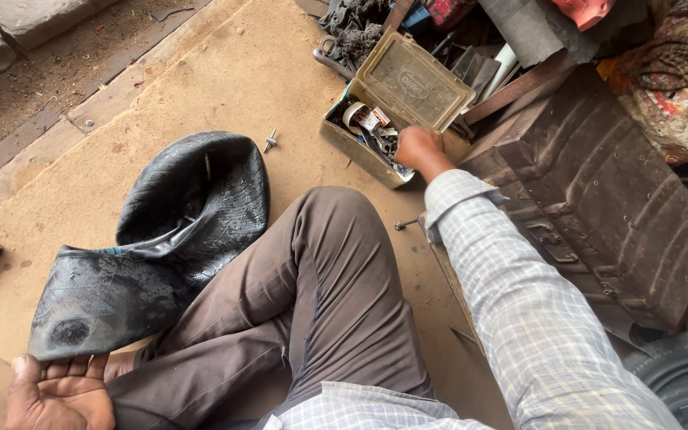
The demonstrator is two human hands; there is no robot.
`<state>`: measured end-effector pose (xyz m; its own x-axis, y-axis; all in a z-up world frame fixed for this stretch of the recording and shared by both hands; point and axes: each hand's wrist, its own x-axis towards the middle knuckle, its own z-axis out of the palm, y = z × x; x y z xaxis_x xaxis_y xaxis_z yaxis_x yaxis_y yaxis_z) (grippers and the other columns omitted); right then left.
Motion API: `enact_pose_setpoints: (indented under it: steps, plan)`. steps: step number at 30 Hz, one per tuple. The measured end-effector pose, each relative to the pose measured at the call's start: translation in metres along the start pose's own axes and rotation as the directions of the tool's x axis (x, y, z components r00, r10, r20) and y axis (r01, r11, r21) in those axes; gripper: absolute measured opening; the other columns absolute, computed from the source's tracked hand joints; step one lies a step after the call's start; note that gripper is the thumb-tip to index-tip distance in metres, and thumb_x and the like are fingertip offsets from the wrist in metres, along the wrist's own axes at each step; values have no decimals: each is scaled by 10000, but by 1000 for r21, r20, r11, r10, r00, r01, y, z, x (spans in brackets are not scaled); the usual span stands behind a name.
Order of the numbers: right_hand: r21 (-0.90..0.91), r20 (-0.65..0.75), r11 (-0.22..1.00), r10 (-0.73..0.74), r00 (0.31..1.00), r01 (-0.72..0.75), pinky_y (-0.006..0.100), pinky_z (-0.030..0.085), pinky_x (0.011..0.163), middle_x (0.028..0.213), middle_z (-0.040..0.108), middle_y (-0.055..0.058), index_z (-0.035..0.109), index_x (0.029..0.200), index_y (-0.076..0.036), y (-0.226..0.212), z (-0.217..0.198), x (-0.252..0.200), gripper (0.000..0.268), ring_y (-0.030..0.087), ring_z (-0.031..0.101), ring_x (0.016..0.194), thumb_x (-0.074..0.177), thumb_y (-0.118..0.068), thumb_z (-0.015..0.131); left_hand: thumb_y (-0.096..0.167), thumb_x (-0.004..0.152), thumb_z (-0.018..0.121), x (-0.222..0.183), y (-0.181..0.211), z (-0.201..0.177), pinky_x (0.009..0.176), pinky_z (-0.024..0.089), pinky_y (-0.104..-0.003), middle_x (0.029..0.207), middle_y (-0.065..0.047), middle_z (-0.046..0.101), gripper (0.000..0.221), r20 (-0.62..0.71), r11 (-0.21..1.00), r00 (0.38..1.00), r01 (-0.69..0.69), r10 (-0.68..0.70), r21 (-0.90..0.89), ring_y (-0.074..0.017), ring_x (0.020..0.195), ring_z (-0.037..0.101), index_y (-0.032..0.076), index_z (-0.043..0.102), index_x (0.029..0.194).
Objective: Repairing a puncture in a motorcycle inner tube by cleaning the surface with a file, applying a patch, and hammering it to seal.
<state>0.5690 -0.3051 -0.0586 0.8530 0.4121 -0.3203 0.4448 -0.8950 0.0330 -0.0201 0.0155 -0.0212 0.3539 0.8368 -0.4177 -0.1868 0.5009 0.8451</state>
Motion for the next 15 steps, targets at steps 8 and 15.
enact_pose_setpoints:
  steps: [8,15]
  plan:
    - [839,5,543,-26,1000,10,302,564,602,840,723,98,686,1013,-38,53,-10,18,212,157,685,654,818,44,690,507,1058,458,0,2,4,1239,332,-610,1635,-233,381,779,18,1000,1000,4,-4,25,-380,1546,401,-60,288,1565]
    - [856,55,516,-41,998,-26,272,533,597,871,743,96,696,1042,-10,43,-8,-1,100,136,674,665,961,-66,679,513,1061,449,1,0,2,1253,319,-610,1650,-242,362,802,52,999,998,-23,22,37,-386,1563,380,-66,265,1584]
